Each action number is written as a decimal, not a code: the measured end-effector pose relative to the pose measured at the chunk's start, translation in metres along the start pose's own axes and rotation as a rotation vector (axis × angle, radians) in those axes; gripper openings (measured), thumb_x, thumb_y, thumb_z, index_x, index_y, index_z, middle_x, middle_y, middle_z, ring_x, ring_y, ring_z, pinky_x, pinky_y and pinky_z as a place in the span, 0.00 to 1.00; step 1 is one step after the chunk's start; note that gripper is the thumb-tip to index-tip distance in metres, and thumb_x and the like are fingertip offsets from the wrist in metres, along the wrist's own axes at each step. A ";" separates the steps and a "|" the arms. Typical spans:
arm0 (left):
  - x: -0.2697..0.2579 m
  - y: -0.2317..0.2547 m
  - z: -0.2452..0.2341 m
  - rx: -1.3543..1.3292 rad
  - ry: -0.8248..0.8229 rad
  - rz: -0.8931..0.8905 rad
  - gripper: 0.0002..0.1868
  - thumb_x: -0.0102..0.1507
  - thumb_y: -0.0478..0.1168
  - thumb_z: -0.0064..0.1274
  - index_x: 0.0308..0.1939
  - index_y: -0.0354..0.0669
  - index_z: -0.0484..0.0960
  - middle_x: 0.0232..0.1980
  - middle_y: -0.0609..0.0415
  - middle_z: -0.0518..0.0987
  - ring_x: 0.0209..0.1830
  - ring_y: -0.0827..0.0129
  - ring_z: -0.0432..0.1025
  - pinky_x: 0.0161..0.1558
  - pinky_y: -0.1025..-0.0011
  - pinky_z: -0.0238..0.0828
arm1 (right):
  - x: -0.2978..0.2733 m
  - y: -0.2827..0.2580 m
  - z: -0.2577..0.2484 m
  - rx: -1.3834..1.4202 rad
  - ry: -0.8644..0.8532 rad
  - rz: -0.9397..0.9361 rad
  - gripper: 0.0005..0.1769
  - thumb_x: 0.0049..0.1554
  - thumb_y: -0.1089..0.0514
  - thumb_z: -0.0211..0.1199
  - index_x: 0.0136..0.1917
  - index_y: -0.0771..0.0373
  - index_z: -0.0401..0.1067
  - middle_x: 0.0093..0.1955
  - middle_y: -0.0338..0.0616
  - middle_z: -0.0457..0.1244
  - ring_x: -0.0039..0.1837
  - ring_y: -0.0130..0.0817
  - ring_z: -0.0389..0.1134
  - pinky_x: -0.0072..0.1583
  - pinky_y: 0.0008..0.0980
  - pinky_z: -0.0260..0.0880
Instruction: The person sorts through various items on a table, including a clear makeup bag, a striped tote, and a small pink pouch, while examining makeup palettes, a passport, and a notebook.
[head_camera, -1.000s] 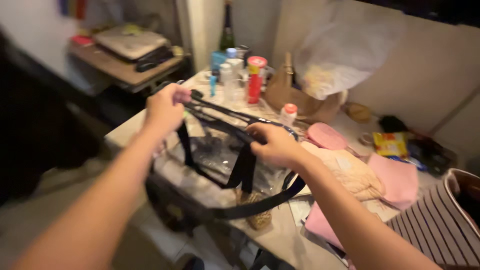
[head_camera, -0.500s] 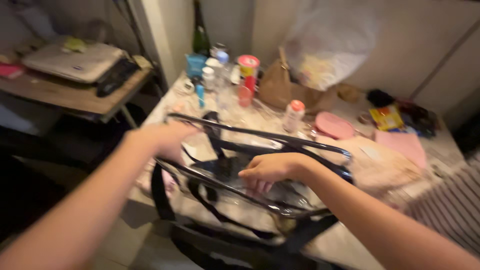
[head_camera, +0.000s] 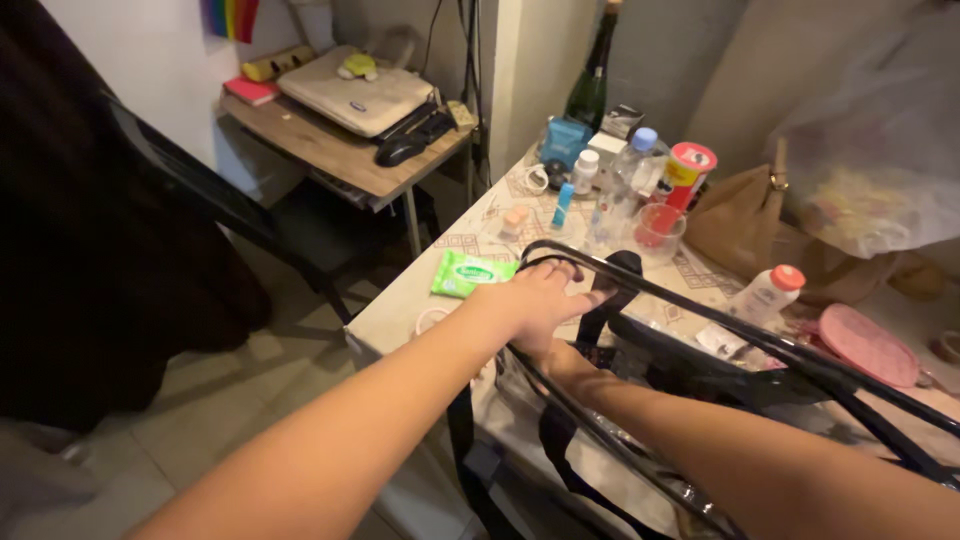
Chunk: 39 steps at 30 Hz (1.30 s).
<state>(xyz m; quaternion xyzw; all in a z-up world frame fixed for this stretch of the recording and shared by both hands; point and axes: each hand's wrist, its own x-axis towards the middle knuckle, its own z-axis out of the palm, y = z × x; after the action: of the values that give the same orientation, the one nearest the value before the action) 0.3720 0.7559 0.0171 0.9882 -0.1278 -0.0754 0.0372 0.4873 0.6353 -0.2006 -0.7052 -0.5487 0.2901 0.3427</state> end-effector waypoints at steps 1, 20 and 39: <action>-0.003 0.003 0.000 -0.018 0.001 -0.003 0.60 0.49 0.50 0.71 0.80 0.63 0.52 0.78 0.34 0.52 0.77 0.39 0.47 0.72 0.52 0.48 | -0.003 -0.002 -0.001 0.153 0.013 0.108 0.27 0.61 0.56 0.56 0.73 0.59 0.63 0.68 0.49 0.61 0.70 0.41 0.59 0.69 0.42 0.54; 0.012 0.033 -0.090 -1.475 0.020 0.380 0.37 0.59 0.46 0.64 0.71 0.41 0.71 0.59 0.53 0.82 0.59 0.72 0.76 0.58 0.72 0.73 | -0.179 -0.272 -0.164 -0.687 1.153 -0.451 0.15 0.49 0.71 0.77 0.42 0.61 0.72 0.54 0.45 0.62 0.57 0.37 0.66 0.55 0.31 0.68; 0.096 0.195 -0.149 -1.390 0.138 0.302 0.24 0.64 0.38 0.50 0.65 0.37 0.81 0.38 0.56 0.78 0.32 0.78 0.69 0.34 0.76 0.67 | -0.347 -0.267 -0.182 0.321 0.863 -0.253 0.54 0.52 0.73 0.69 0.84 0.64 0.45 0.78 0.49 0.53 0.76 0.36 0.59 0.75 0.38 0.63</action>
<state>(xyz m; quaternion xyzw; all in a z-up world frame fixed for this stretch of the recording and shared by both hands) 0.4390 0.5506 0.1685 0.7101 -0.1828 -0.0706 0.6763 0.3970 0.3115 0.1332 -0.6271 -0.3863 0.0079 0.6763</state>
